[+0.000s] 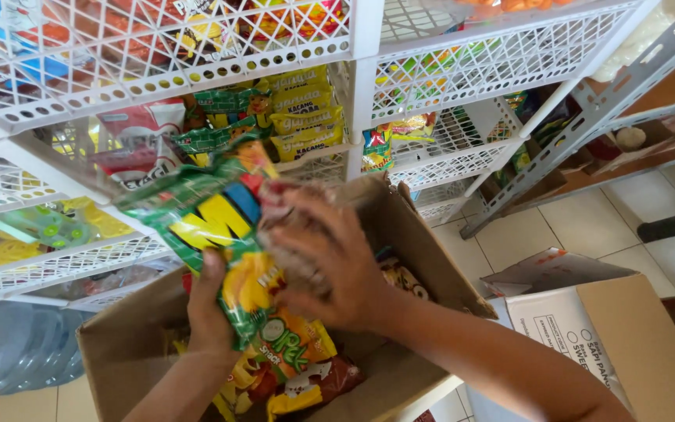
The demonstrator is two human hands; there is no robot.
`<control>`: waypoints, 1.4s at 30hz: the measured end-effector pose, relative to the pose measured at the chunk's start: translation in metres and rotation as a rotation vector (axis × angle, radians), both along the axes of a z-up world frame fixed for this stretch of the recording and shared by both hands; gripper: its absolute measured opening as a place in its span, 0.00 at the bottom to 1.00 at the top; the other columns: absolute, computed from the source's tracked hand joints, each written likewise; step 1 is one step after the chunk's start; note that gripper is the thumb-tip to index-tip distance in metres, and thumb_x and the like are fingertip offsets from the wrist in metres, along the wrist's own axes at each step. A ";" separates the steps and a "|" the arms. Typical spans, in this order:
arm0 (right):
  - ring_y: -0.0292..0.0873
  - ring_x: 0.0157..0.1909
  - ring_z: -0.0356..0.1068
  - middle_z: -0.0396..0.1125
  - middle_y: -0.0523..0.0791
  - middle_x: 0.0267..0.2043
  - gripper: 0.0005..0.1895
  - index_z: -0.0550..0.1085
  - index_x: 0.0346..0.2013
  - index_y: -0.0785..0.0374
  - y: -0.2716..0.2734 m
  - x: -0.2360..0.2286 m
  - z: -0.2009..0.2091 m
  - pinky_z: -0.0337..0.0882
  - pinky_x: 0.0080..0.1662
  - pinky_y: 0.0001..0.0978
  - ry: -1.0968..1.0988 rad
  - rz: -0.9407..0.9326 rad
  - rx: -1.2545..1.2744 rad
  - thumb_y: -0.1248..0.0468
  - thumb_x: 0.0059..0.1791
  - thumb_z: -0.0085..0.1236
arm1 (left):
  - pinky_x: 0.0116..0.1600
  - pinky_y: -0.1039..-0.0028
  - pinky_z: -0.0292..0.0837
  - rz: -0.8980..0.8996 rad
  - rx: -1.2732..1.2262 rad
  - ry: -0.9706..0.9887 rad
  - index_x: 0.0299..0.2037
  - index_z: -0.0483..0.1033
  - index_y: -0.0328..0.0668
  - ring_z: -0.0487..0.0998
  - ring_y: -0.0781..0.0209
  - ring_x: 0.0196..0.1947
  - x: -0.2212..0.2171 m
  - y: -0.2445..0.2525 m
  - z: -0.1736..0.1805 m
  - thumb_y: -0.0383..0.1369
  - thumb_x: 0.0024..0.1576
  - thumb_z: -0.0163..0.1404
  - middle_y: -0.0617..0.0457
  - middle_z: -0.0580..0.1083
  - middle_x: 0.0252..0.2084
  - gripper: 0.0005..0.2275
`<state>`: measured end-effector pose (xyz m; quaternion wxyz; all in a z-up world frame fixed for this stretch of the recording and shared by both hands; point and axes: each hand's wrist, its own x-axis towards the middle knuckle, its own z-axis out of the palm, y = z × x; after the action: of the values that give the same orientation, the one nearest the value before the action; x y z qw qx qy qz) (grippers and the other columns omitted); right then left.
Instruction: Stocking various snack bags from a cardboard box onto store shelves.
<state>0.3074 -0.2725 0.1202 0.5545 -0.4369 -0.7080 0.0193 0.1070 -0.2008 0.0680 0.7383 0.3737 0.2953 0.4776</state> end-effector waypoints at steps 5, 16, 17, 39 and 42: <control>0.55 0.72 0.59 0.56 0.48 0.72 0.25 0.69 0.66 0.50 -0.009 -0.010 0.000 0.62 0.70 0.56 -0.375 -0.022 0.131 0.55 0.55 0.64 | 0.60 0.56 0.70 -0.023 -0.006 -0.169 0.69 0.62 0.39 0.75 0.46 0.56 0.009 -0.016 0.023 0.59 0.60 0.44 0.42 0.72 0.59 0.35; 0.55 0.72 0.60 0.56 0.49 0.72 0.19 0.69 0.64 0.55 -0.006 -0.007 -0.017 0.65 0.70 0.56 -0.233 -0.009 0.120 0.62 0.58 0.57 | 0.64 0.59 0.69 0.085 0.018 -0.182 0.69 0.62 0.40 0.73 0.52 0.59 0.018 -0.020 0.027 0.63 0.61 0.40 0.47 0.70 0.62 0.37; 0.55 0.72 0.60 0.56 0.49 0.72 0.19 0.69 0.64 0.55 -0.011 -0.009 -0.017 0.65 0.70 0.56 -0.232 -0.004 0.120 0.62 0.58 0.57 | 0.64 0.59 0.69 0.090 0.017 -0.182 0.69 0.62 0.40 0.73 0.52 0.59 0.015 -0.021 0.028 0.63 0.61 0.40 0.47 0.70 0.62 0.37; 0.46 0.64 0.69 0.67 0.43 0.64 0.16 0.79 0.56 0.49 -0.011 0.002 0.037 0.66 0.63 0.46 -0.341 0.095 0.113 0.62 0.53 0.66 | 0.64 0.64 0.70 -0.115 0.064 0.430 0.71 0.59 0.41 0.74 0.52 0.62 -0.001 0.003 -0.037 0.53 0.65 0.29 0.43 0.72 0.62 0.30; 0.44 0.66 0.70 0.68 0.40 0.65 0.16 0.80 0.57 0.47 -0.002 0.012 0.034 0.66 0.63 0.41 -0.309 -0.013 0.092 0.65 0.54 0.64 | 0.64 0.61 0.69 -0.165 0.024 0.424 0.69 0.63 0.38 0.75 0.50 0.60 0.003 0.001 -0.016 0.50 0.65 0.34 0.42 0.73 0.62 0.28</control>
<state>0.3197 -0.2745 0.1544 0.4585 -0.4135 -0.7821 -0.0840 0.1104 -0.1998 0.0523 0.6919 0.4975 0.4063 0.3298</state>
